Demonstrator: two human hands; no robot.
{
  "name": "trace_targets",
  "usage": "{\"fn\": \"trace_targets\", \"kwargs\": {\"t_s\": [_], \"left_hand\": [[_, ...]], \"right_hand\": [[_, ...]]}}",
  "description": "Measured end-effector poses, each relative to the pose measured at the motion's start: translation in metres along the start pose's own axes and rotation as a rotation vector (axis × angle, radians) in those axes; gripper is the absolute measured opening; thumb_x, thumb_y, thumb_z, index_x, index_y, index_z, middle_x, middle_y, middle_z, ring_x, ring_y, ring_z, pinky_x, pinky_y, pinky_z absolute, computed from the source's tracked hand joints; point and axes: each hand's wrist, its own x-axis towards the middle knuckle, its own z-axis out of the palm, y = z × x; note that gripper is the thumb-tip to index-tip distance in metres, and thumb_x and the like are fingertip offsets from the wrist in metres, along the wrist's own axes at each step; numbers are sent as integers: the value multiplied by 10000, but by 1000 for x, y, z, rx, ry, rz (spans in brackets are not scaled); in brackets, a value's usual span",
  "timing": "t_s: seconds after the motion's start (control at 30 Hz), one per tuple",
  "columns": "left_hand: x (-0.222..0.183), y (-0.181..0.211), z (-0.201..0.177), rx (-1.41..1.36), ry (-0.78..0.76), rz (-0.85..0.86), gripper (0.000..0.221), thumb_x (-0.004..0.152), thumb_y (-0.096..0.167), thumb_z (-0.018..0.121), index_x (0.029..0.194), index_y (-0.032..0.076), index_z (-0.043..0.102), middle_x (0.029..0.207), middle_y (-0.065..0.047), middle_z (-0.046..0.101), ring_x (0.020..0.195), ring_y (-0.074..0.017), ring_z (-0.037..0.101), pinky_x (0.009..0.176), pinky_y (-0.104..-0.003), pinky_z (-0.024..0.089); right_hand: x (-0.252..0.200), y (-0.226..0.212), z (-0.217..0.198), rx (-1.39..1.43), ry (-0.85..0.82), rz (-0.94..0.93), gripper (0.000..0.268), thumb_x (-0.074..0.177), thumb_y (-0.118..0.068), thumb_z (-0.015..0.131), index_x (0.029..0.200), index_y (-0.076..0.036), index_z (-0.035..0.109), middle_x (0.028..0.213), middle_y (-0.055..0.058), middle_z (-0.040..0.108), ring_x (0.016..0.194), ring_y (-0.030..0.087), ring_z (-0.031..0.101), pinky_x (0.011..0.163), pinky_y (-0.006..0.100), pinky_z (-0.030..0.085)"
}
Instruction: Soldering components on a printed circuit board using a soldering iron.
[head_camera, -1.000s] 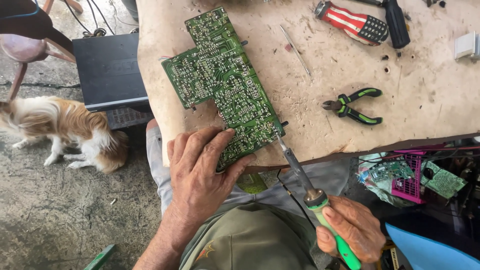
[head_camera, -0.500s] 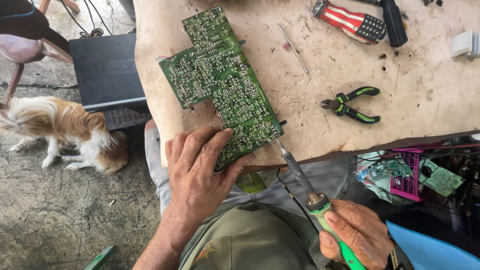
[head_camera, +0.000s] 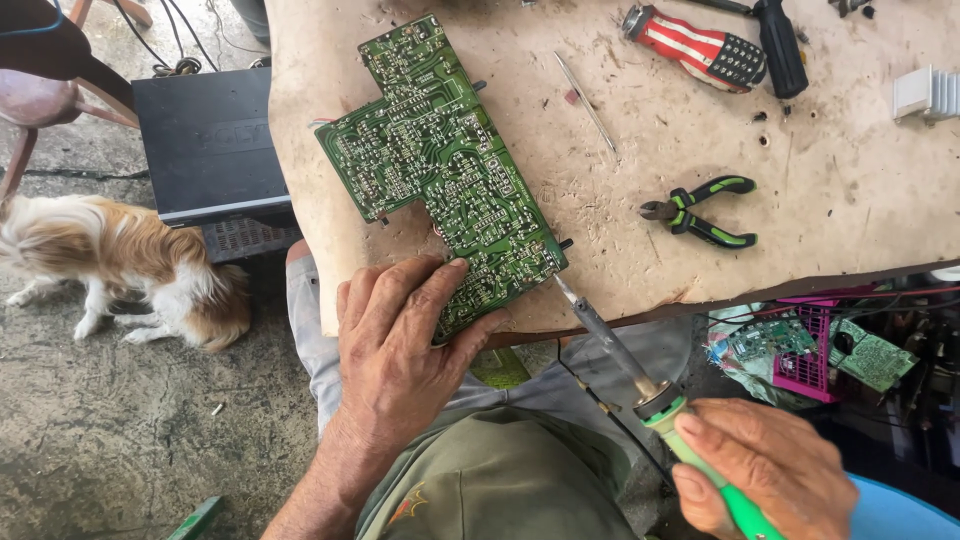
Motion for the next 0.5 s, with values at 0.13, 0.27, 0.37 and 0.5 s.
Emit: {"fn": "trace_targets", "kwargs": {"t_s": [0.13, 0.27, 0.37, 0.5], "left_hand": [[-1, -1, 1, 7, 3, 1, 473, 929, 428, 841, 1221, 99, 669, 1197, -97, 670, 996, -310, 643, 837, -458, 478], [2, 1, -2, -4, 5, 10, 453, 938, 385, 852, 1220, 81, 670, 1186, -107, 670, 1000, -307, 649, 840, -451, 495], [2, 1, -1, -20, 4, 5, 457, 930, 380, 858, 1211, 70, 676, 1181, -115, 670, 1002, -313, 652, 842, -455, 500], [4, 2, -3, -29, -2, 3, 456, 928, 372, 859, 1205, 60, 673, 1172, -125, 673, 982, -320, 645, 838, -460, 501]], "right_hand": [[29, -13, -20, -48, -188, 59, 324, 876, -228, 755, 1141, -42, 755, 969, 118, 811, 847, 217, 818, 818, 347, 676], [54, -31, -25, -67, -176, 193, 292, 837, -204, 752, 1053, -10, 783, 980, 136, 821, 842, 217, 828, 855, 374, 683], [69, -26, -43, -122, -310, 169, 317, 816, -161, 797, 1106, -34, 799, 1028, 68, 843, 897, 166, 832, 916, 328, 666], [77, -6, -60, -164, -459, 108, 443, 794, -257, 807, 1213, -117, 776, 1119, 6, 851, 992, 154, 843, 915, 361, 656]]}}
